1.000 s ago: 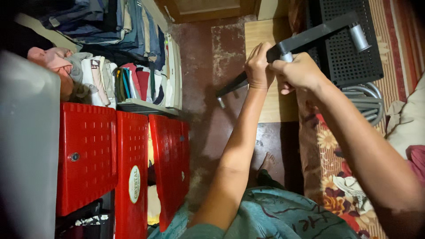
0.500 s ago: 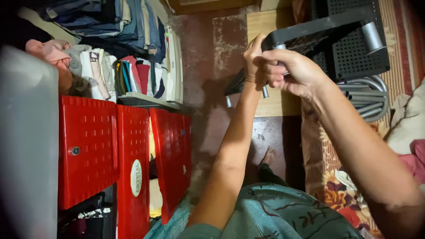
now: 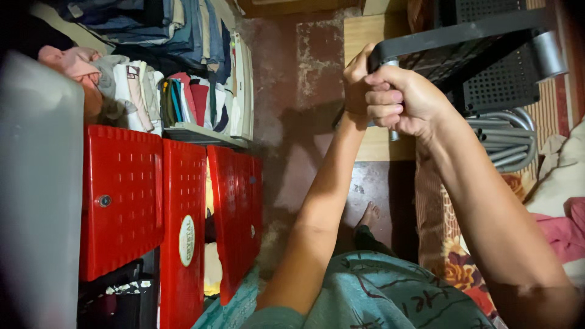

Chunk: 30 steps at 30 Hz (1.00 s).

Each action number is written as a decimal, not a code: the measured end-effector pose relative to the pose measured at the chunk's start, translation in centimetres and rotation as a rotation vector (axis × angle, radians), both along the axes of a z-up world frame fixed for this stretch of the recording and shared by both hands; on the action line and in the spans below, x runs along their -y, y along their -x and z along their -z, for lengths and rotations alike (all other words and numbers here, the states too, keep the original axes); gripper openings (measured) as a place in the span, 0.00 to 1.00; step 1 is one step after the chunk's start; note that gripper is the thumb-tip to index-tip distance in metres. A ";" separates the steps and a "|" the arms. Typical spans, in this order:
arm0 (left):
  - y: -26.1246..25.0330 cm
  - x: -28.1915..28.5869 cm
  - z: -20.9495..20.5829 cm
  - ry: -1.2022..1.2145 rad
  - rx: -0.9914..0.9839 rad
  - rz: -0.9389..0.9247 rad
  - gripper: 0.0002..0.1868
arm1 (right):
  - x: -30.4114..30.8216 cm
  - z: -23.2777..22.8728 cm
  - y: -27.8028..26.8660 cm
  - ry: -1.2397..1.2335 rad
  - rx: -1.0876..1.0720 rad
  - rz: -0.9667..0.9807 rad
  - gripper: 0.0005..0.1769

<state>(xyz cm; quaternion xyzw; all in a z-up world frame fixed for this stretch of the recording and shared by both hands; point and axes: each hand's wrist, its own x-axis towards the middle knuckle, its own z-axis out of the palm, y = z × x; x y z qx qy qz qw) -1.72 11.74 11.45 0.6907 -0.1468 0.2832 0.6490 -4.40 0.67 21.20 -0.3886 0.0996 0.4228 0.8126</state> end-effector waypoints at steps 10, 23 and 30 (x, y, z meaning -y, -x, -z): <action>-1.8 1.9 4.8 -0.117 -0.059 -0.104 0.16 | -1.2 -2.9 1.5 0.714 0.178 0.172 0.10; -0.5 0.6 2.1 -0.069 -0.031 -0.019 0.19 | -0.4 0.1 1.1 0.172 0.112 0.099 0.21; -1.3 2.8 2.0 0.102 -0.281 0.046 0.14 | 0.1 0.2 1.0 -0.018 0.077 0.126 0.19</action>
